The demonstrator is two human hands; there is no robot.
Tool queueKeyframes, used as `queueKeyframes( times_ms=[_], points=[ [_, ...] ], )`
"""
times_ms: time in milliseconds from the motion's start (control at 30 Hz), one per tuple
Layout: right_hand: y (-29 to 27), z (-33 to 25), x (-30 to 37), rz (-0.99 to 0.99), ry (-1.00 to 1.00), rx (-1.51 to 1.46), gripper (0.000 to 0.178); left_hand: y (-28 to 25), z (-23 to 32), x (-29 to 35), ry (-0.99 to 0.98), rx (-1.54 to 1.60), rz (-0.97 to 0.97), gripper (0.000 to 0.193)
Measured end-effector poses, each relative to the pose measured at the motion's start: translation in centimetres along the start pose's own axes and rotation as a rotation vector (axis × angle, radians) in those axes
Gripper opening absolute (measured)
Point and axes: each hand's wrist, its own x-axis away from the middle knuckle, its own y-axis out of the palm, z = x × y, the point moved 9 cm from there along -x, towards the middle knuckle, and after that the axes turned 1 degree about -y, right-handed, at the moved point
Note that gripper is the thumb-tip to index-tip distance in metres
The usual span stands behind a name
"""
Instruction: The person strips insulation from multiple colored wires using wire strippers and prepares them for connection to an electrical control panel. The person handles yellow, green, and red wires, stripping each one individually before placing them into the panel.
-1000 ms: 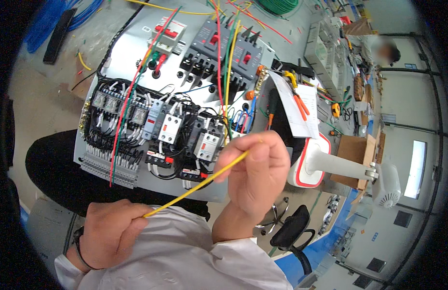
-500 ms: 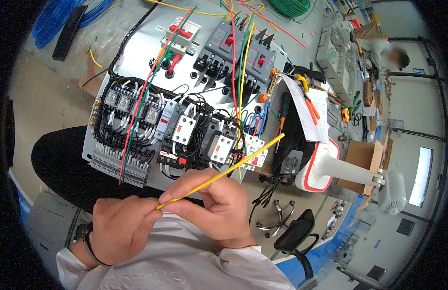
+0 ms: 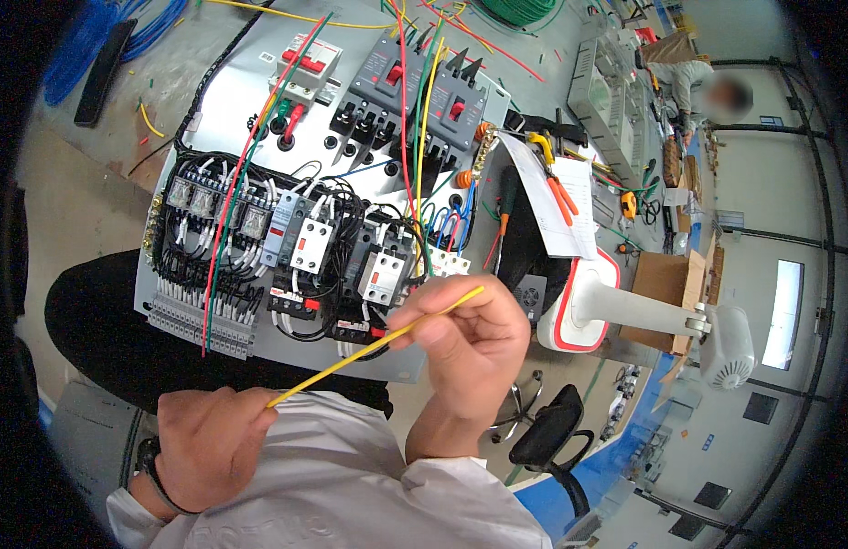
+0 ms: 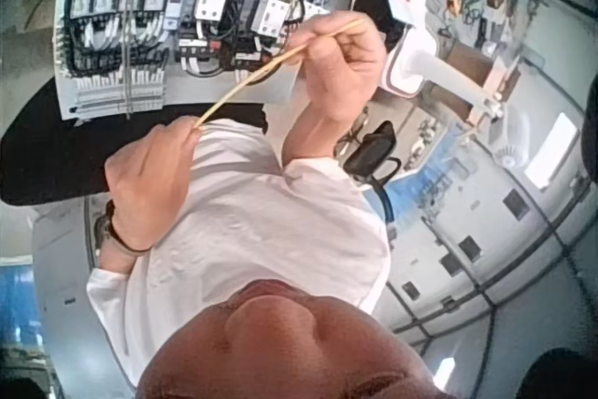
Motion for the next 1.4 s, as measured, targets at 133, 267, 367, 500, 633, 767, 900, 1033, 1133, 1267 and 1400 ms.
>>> queueKeyframes(
  times_ms=[133, 267, 367, 500, 633, 767, 900, 1033, 1133, 1267, 1400],
  points=[
    [-0.5, 0.4, -0.2, -0.049, 0.036, 0.0, 0.027, 0.6, 0.0, 0.2, -0.011, 0.008, -0.001, 0.018],
    [-0.7, 0.7, -0.2, -0.017, 0.044, -0.055, 0.032, 1.1, 0.0, 0.2, -0.015, 0.039, -0.007, 0.018],
    [-0.9, 0.7, -0.1, 0.005, 0.008, -0.058, 0.031, 1.2, 0.2, 0.2, 0.013, 0.025, -0.031, 0.02],
    [-1.6, 0.4, 0.0, 0.041, -0.078, -0.073, 0.03, 1.4, 0.3, 0.4, 0.017, 0.046, -0.061, 0.021],
    [-2.1, 0.1, 0.2, 0.123, -0.117, -0.029, 0.029, 1.7, 0.8, 0.5, 0.056, 0.039, -0.057, 0.02],
    [-2.3, 0.5, -0.4, 0.126, -0.057, -0.034, 0.029, 1.7, 0.8, 0.2, 0.044, 0.055, -0.026, 0.022],
    [1.4, 0.2, 0.3, -0.043, -0.013, 0.053, 0.025, 0.9, 1.1, -0.9, 0.051, 0.079, 0.007, 0.023],
    [6.7, 1.2, 2.1, -0.244, -0.05, 0.181, 0.017, -0.1, -0.1, -2.0, 0.069, 0.084, 0.031, 0.02],
    [2.1, 0.3, 0.4, -0.003, -0.1, -0.079, 0.021, -1.7, -1.9, -0.6, -0.053, 0.108, -0.009, 0.014],
    [-1.7, -0.3, -1.1, 0.197, -0.086, -0.185, 0.025, -2.6, -3.9, 1.0, -0.057, 0.121, 0.048, 0.012],
    [4.9, 2.2, 0.8, -0.066, 0.002, -0.014, 0.023, -2.0, -3.5, -0.2, -0.055, 0.233, 0.115, 0.012]
  ],
)
